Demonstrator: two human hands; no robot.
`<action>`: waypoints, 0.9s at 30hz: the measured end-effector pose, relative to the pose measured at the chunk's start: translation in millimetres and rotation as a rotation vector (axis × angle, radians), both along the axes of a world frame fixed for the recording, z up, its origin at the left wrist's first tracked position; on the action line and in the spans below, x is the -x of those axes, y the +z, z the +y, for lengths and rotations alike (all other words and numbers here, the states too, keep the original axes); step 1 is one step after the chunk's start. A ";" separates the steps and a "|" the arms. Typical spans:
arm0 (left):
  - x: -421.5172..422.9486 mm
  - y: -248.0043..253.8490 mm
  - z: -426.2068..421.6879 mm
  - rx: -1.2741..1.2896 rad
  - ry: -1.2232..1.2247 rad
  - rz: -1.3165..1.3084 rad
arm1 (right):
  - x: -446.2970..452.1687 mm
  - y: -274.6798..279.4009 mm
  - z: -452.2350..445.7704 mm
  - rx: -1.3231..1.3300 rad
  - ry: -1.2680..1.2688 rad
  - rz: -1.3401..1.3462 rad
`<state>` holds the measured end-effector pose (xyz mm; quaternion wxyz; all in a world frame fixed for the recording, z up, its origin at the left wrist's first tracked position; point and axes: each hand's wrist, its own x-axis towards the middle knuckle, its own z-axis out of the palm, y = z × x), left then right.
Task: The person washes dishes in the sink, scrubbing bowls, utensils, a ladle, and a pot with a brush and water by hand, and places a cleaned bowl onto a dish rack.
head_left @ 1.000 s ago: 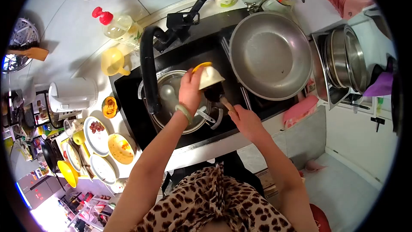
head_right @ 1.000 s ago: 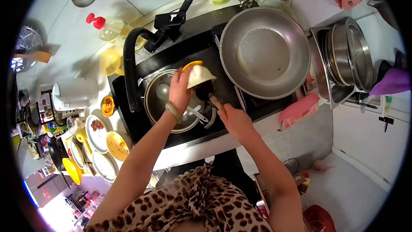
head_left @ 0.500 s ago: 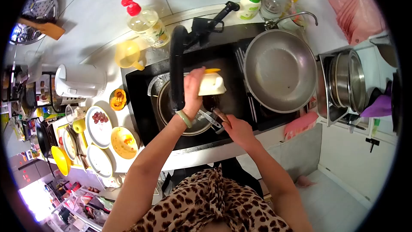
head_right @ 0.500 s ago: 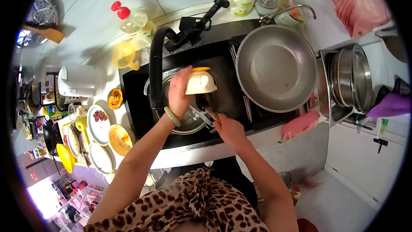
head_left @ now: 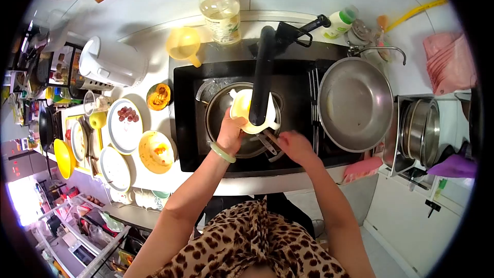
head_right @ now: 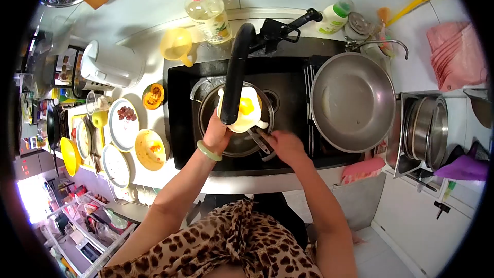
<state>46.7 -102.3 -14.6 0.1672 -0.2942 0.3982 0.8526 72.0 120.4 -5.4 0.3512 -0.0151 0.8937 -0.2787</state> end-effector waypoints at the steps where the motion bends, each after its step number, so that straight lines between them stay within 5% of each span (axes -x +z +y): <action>1: -3.3 2.1 0.8 0.019 -0.038 0.006 | 5.4 6.4 2.6 0.129 -0.125 0.064; 2: -6.6 4.7 1.9 0.056 -0.064 -0.027 | 12.0 13.7 3.8 0.259 -0.251 0.129; 5: -12.0 27.6 8.0 0.112 -0.137 -0.099 | 37.0 48.1 -10.7 0.656 -0.539 -0.236; 9: -17.2 30.4 6.1 0.108 -0.165 -0.094 | 41.2 24.2 -20.6 0.509 -0.388 -0.175; 16: -27.7 37.2 2.8 0.198 -0.082 0.045 | 28.1 3.8 -29.0 0.692 -0.579 -0.164; 19: -40.7 38.9 7.4 0.037 0.102 -0.028 | 26.6 -4.1 -39.0 0.808 -0.643 -0.141; 23: -59.3 27.3 16.3 -0.269 0.018 -0.175 | 15.5 -16.9 -72.1 0.962 -0.761 -0.119; 27: -50.2 -27.5 5.5 -0.212 0.232 -0.174 | 19.4 -21.3 -73.4 0.825 -0.402 -0.245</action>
